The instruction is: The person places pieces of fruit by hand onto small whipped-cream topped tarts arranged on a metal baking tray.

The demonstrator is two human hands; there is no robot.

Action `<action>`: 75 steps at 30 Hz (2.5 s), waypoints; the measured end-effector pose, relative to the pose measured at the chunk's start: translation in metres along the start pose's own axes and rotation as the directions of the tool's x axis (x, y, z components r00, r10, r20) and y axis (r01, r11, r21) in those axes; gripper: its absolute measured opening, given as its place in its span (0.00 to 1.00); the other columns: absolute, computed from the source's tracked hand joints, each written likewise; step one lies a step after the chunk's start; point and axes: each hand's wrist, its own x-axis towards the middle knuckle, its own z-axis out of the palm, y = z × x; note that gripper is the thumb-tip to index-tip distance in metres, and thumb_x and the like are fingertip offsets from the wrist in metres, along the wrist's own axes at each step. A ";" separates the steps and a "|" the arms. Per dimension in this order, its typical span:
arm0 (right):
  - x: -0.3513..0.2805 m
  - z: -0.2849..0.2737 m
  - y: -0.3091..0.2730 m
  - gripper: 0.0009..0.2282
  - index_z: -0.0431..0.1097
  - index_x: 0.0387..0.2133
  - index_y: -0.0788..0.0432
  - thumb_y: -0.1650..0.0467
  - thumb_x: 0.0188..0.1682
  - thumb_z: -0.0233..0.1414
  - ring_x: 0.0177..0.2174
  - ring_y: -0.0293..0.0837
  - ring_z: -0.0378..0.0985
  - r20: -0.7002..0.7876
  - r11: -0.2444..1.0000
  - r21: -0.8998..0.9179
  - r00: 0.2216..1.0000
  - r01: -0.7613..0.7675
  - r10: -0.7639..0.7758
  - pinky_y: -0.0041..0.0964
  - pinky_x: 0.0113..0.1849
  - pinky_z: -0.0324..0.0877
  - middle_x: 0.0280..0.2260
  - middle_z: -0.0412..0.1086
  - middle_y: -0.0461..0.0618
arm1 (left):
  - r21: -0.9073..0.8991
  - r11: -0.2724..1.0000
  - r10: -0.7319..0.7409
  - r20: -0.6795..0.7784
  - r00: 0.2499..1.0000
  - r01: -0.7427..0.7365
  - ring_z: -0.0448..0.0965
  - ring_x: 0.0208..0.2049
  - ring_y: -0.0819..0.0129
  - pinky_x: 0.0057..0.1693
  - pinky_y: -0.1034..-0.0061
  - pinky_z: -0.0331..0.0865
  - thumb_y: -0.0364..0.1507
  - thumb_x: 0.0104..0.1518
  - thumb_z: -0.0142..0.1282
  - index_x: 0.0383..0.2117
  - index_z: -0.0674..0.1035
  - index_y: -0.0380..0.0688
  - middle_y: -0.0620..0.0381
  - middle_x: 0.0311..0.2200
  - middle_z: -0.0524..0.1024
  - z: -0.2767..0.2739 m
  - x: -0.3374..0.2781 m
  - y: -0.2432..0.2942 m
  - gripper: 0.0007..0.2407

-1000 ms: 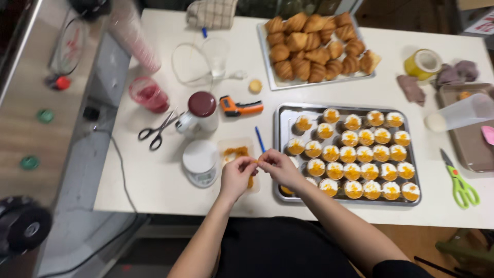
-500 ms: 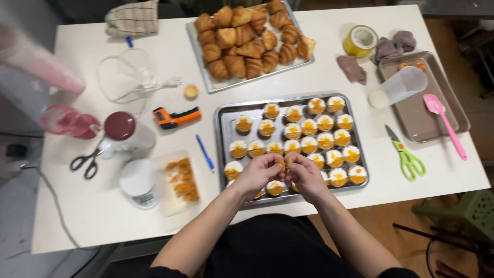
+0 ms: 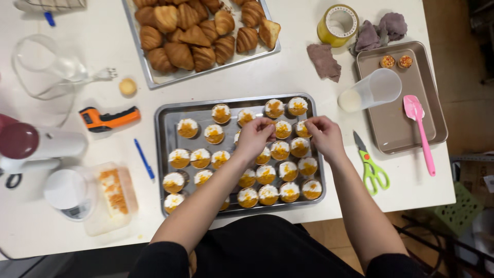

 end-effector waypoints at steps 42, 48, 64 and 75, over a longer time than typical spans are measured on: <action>0.061 -0.002 0.009 0.07 0.70 0.34 0.60 0.68 0.56 0.51 0.21 0.31 0.67 0.248 0.930 0.278 0.953 -0.239 0.171 0.26 0.21 0.61 0.26 0.69 0.42 | 0.071 0.970 -0.238 0.088 0.967 0.232 0.80 0.30 0.74 0.40 0.80 0.76 0.25 0.64 0.52 0.39 0.79 0.35 0.56 0.30 0.80 0.057 0.089 -0.019 0.06; 0.078 -0.006 0.011 0.06 0.68 0.34 0.61 0.69 0.56 0.49 0.24 0.34 0.74 0.199 0.905 0.375 0.971 -0.204 0.136 0.27 0.21 0.66 0.26 0.71 0.45 | -0.029 0.953 -0.298 0.093 0.950 0.302 0.80 0.32 0.72 0.42 0.78 0.76 0.25 0.65 0.51 0.39 0.78 0.35 0.56 0.30 0.79 0.053 0.104 -0.012 0.06; 0.096 -0.013 0.034 0.03 0.74 0.34 0.62 0.72 0.52 0.56 0.25 0.29 0.70 0.172 0.998 0.058 0.985 -0.032 0.022 0.24 0.28 0.64 0.25 0.71 0.40 | 0.193 0.969 -0.148 -0.033 0.988 0.152 0.78 0.25 0.76 0.33 0.81 0.74 0.26 0.60 0.58 0.42 0.81 0.32 0.57 0.27 0.80 0.057 0.120 -0.040 0.09; 0.097 -0.021 0.039 0.03 0.74 0.34 0.64 0.74 0.52 0.56 0.26 0.30 0.70 0.111 0.995 0.098 0.994 -0.022 0.011 0.24 0.29 0.67 0.26 0.72 0.41 | 0.477 0.879 0.056 -0.076 0.996 -0.013 0.78 0.26 0.77 0.36 0.79 0.73 0.29 0.60 0.59 0.39 0.83 0.36 0.57 0.28 0.82 0.053 0.124 -0.034 0.08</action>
